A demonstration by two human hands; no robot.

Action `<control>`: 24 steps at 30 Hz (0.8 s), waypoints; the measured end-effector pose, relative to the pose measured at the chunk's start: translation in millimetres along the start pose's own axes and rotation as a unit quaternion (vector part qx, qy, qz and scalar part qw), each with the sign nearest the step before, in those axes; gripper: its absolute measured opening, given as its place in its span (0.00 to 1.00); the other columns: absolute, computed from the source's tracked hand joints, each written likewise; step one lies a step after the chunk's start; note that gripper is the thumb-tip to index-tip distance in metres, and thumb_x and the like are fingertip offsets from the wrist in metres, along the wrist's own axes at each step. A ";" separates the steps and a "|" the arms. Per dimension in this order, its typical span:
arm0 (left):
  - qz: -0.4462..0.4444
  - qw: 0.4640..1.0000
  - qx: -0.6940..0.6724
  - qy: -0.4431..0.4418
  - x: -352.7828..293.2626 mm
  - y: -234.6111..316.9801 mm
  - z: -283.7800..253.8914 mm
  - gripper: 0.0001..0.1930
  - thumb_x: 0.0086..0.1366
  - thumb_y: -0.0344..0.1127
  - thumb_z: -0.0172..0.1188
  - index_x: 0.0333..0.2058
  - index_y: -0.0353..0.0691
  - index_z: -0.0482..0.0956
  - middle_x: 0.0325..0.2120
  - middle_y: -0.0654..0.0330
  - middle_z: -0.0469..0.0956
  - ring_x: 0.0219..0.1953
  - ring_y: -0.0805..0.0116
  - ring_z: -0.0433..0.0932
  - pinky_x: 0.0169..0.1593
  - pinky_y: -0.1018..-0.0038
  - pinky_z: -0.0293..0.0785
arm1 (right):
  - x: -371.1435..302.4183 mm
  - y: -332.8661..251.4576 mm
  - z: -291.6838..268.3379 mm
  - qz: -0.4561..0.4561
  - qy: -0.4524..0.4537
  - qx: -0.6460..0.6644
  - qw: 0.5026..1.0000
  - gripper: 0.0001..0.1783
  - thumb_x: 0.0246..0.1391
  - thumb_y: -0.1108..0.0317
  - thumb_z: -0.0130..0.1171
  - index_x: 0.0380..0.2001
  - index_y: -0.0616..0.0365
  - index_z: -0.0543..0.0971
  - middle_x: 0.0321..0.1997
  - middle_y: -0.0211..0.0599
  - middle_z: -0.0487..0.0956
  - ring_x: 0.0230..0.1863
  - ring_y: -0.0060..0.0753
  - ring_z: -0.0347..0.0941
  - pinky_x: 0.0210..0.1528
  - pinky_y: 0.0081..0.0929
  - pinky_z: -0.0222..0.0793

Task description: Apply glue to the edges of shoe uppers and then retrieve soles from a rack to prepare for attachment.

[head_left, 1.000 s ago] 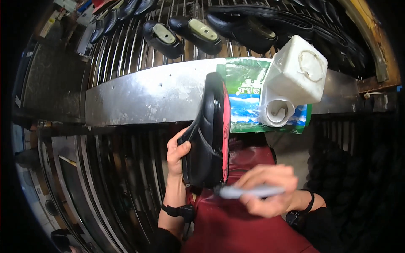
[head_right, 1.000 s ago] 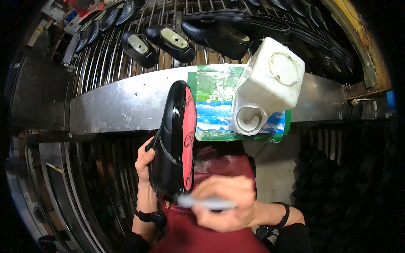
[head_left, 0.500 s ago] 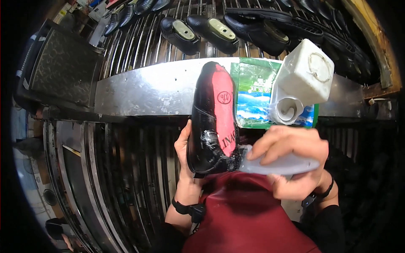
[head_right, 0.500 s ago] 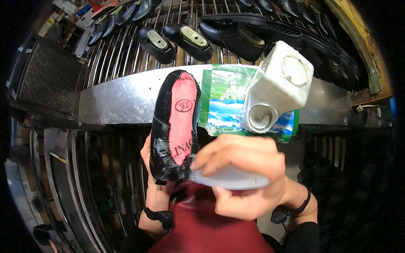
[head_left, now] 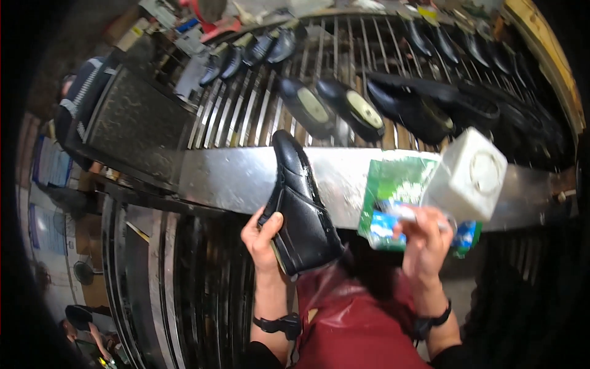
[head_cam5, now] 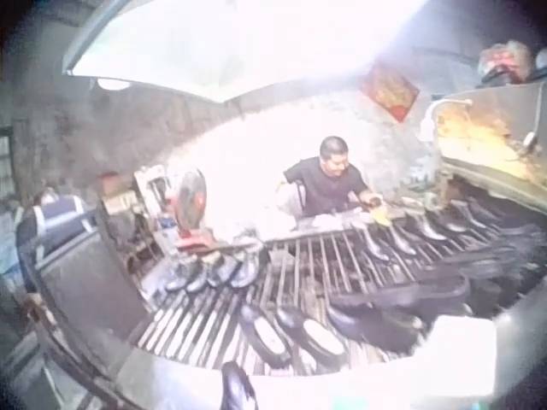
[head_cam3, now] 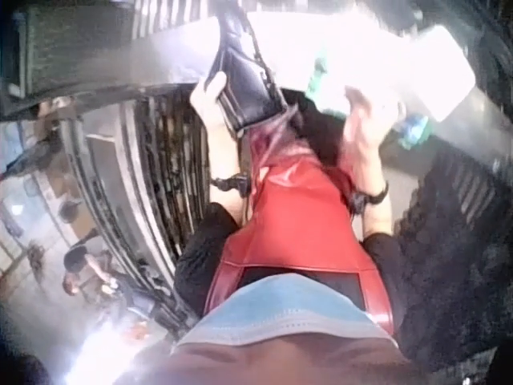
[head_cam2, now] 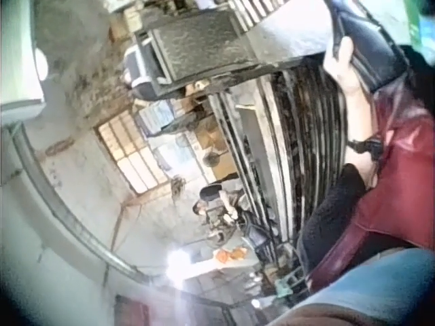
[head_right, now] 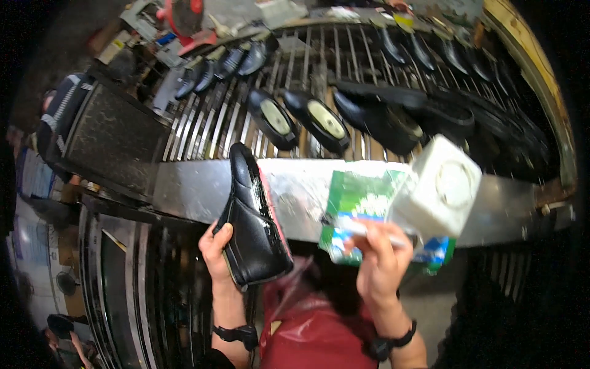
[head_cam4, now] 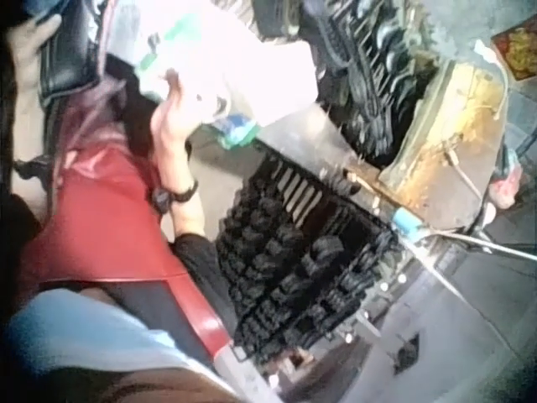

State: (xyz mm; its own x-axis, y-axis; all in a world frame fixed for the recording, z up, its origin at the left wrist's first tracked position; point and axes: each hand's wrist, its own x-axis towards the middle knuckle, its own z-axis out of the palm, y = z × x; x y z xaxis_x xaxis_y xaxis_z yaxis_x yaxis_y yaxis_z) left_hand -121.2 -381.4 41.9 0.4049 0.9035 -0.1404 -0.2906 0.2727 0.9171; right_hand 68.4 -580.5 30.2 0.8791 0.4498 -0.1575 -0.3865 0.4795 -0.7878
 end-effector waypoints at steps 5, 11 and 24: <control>0.164 0.938 0.286 0.103 178.4 20.1 -21.6 0.27 0.58 0.36 0.76 0.50 0.18 0.83 0.38 0.51 0.87 0.38 0.68 0.84 0.45 0.73 0.80 | -13.0 -20.2 -18.3 0.004 0.071 -0.002 0.997 0.12 0.61 0.67 0.63 0.38 0.68 0.80 0.41 0.57 0.86 0.28 0.44 0.84 0.27 0.37 0.82; 0.025 0.722 0.666 0.187 346.2 40.7 12.2 0.33 0.47 0.53 0.78 0.48 0.34 0.88 0.48 0.40 0.86 0.53 0.43 0.86 0.58 0.54 0.82 | -5.4 -37.6 -7.6 -0.034 0.089 -0.035 0.995 0.11 0.61 0.64 0.62 0.35 0.63 0.79 0.41 0.53 0.86 0.26 0.38 0.82 0.24 0.33 0.81; 0.526 0.513 0.574 0.362 -78.2 242.9 -151.2 0.11 0.68 0.32 0.67 0.45 0.33 0.89 0.41 0.53 0.89 0.41 0.59 0.87 0.45 0.69 0.83 | -14.9 -36.7 -41.8 0.012 0.070 0.026 0.997 0.13 0.63 0.62 0.60 0.38 0.64 0.79 0.38 0.52 0.86 0.25 0.37 0.82 0.23 0.31 0.80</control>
State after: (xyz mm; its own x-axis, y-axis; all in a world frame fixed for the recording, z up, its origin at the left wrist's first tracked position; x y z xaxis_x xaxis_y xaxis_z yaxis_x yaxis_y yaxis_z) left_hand -354.6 -335.8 219.3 -0.0014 0.3506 0.9365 0.8516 -0.4905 0.1849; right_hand 81.2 -636.3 36.6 0.8984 0.3538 -0.2603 -0.4187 0.5106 -0.7510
